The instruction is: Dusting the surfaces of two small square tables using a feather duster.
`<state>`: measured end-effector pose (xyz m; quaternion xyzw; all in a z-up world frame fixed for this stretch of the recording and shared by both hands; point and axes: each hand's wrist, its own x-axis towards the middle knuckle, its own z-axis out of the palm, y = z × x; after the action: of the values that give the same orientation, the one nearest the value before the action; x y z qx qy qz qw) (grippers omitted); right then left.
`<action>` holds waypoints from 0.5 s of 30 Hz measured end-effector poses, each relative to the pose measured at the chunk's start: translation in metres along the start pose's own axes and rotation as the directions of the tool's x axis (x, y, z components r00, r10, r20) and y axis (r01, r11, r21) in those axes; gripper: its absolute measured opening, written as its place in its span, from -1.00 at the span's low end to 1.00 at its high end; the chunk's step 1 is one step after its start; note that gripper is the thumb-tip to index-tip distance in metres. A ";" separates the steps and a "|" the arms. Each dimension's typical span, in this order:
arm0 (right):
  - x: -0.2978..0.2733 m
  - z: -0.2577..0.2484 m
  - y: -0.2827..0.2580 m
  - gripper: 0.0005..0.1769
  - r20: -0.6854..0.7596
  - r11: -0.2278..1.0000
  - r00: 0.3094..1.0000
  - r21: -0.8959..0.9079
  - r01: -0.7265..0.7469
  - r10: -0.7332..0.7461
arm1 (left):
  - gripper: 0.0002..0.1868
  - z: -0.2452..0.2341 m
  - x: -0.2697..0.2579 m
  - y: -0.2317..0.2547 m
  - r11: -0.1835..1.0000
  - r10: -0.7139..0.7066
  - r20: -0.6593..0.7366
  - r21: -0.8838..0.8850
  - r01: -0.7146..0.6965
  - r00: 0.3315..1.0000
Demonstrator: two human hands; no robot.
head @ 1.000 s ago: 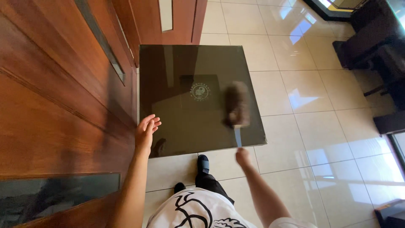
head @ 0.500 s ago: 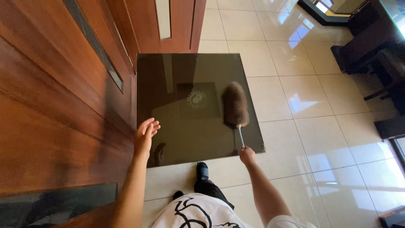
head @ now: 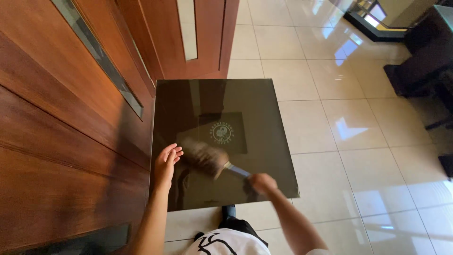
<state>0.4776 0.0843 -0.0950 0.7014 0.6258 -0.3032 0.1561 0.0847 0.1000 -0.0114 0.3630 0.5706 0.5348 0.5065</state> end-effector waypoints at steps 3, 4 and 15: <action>0.057 -0.017 0.060 -0.50 -0.002 0.990 0.992 0.050 -0.130 0.130 | -0.60 0.005 0.014 0.003 0.999 0.031 -0.025 -0.041 -0.032 0.999; 0.078 -0.019 0.079 -0.54 -0.101 0.957 0.972 0.219 -0.188 0.214 | -0.60 0.005 0.017 0.005 0.999 0.029 -0.032 -0.037 -0.030 0.999; 0.196 0.032 0.037 -0.52 -0.168 0.860 0.945 0.482 -0.170 0.281 | -0.58 0.015 0.044 0.014 0.999 -0.014 -0.158 0.043 0.021 0.987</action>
<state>0.5127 0.2120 -0.2474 0.8176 0.4628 -0.3383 -0.0544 0.0876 0.1485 -0.0047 0.3257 0.6240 0.5443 0.4563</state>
